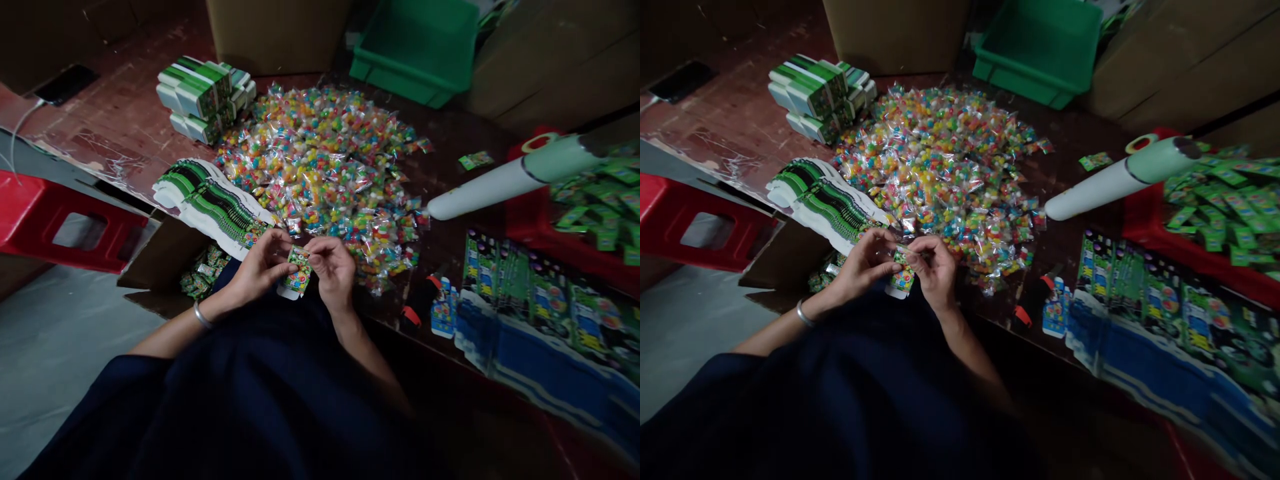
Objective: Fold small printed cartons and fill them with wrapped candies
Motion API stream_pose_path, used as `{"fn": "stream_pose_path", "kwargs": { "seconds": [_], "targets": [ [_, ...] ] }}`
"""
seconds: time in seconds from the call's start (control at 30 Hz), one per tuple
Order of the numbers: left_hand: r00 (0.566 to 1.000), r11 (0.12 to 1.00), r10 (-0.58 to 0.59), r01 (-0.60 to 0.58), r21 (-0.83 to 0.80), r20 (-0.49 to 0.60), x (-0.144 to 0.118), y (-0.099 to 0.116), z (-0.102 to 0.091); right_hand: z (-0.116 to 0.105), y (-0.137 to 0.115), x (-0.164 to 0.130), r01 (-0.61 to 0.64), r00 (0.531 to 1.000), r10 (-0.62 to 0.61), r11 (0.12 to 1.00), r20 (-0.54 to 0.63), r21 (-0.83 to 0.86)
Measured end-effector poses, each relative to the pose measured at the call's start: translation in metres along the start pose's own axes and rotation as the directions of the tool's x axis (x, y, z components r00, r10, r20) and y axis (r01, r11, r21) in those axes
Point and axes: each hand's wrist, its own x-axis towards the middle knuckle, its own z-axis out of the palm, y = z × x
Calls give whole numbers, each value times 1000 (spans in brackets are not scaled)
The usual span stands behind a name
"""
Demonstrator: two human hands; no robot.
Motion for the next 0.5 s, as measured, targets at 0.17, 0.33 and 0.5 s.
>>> {"fn": "stream_pose_path", "kwargs": {
  "seconds": [0.17, 0.33, 0.5],
  "targets": [
    [999, 982, 47, -51, 183, 23, -3, 0, -4, -14, -9, 13, -232, 964, 238, 971, 117, -59],
    [995, 976, 16, -36, 214, 94, -4, 1, -6, -24, -7, 22, -316, 936, 329, 942, 127, -109],
    [995, 976, 12, -33, 215, 95, -5, 7, -4, -20, -6, 19, -199, 970, 218, 966, 106, -163]
  ]
}}
